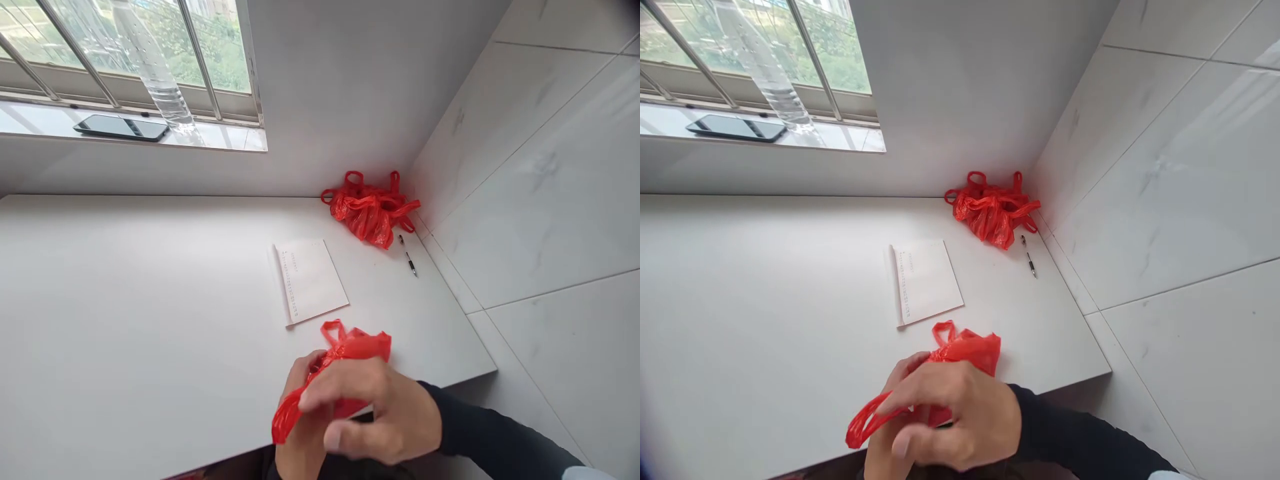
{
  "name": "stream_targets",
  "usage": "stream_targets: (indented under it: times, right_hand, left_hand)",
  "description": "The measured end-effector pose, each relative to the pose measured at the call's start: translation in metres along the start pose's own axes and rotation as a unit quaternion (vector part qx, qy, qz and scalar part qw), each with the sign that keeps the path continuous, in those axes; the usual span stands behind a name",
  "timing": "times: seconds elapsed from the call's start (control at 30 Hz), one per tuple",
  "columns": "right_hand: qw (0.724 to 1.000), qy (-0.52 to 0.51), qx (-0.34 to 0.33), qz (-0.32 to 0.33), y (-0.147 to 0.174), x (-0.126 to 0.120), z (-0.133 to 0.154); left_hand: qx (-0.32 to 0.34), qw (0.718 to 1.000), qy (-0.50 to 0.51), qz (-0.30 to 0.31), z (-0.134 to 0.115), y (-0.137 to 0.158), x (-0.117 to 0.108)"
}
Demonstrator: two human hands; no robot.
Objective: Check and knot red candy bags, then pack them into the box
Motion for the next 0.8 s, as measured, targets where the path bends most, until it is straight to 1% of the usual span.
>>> stream_targets:
  times: [0.07,0.1,0.13,0.17,0.23,0.3,0.37,0.43,0.5,0.57,0.6,0.67,0.7,0.77,0.8]
  right_hand:
    - [0.991,0.087,0.049,-0.086,0.011,-0.036,-0.013]
    - [0.981,0.138,0.083,-0.104,0.017,-0.049,-0.023]
    - [0.973,0.178,0.108,-0.099,0.021,-0.056,-0.032]
    - [0.969,0.199,0.13,-0.072,0.024,-0.055,-0.043]
    - [0.967,0.192,0.166,-0.008,0.03,-0.043,-0.063]
    - [0.967,0.173,0.186,0.008,0.034,-0.033,-0.073]
    - [0.967,0.172,0.186,-0.008,0.033,-0.031,-0.071]
    - [0.967,0.178,0.178,-0.038,0.031,-0.041,-0.063]
    - [0.961,0.191,0.178,-0.093,0.034,-0.061,-0.056]
    - [0.947,0.21,0.189,-0.151,0.041,-0.083,-0.053]
    - [0.942,0.219,0.193,-0.166,0.044,-0.089,-0.053]
    - [0.941,0.226,0.192,-0.166,0.047,-0.09,-0.055]
    - [0.944,0.223,0.189,-0.156,0.045,-0.085,-0.057]
    - [0.949,0.216,0.182,-0.142,0.04,-0.071,-0.061]
    - [0.95,0.215,0.179,-0.136,0.036,-0.064,-0.062]
  left_hand:
    - [-0.013,0.999,0.03,-0.015,0.005,0.0,-0.005]
    - [-0.018,0.999,0.041,-0.025,0.007,0.001,-0.009]
    - [-0.022,0.998,0.05,-0.035,0.007,0.001,-0.013]
    - [-0.024,0.997,0.058,-0.045,0.006,0.002,-0.017]
    - [-0.027,0.995,0.069,-0.064,0.003,0.003,-0.025]
    - [-0.024,0.993,0.074,-0.084,-0.002,0.004,-0.033]
    - [-0.021,0.992,0.069,-0.107,-0.005,0.007,-0.043]
    - [-0.016,0.988,0.057,-0.145,-0.003,0.012,-0.059]
    - [-0.017,0.977,0.041,-0.21,0.005,0.022,-0.082]
    - [-0.022,0.96,0.029,-0.278,0.015,0.034,-0.106]
    - [-0.023,0.954,0.025,-0.297,0.018,0.038,-0.114]
    - [-0.01,0.953,0.021,-0.301,0.017,0.04,-0.119]
    - [0.007,0.959,0.01,-0.283,0.011,0.037,-0.116]
    - [0.064,0.966,-0.062,-0.242,-0.012,0.028,-0.105]
    - [0.092,0.963,-0.109,-0.228,-0.024,0.024,-0.098]
Point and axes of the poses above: each hand's wrist, its own y-axis away from the middle knuckle, its own x-axis out of the palm, z = x × y, the point moved 10 cm from there along -y, towards the middle knuckle, and after that the axes turned 7 degrees about z, right-handed, at the moved point
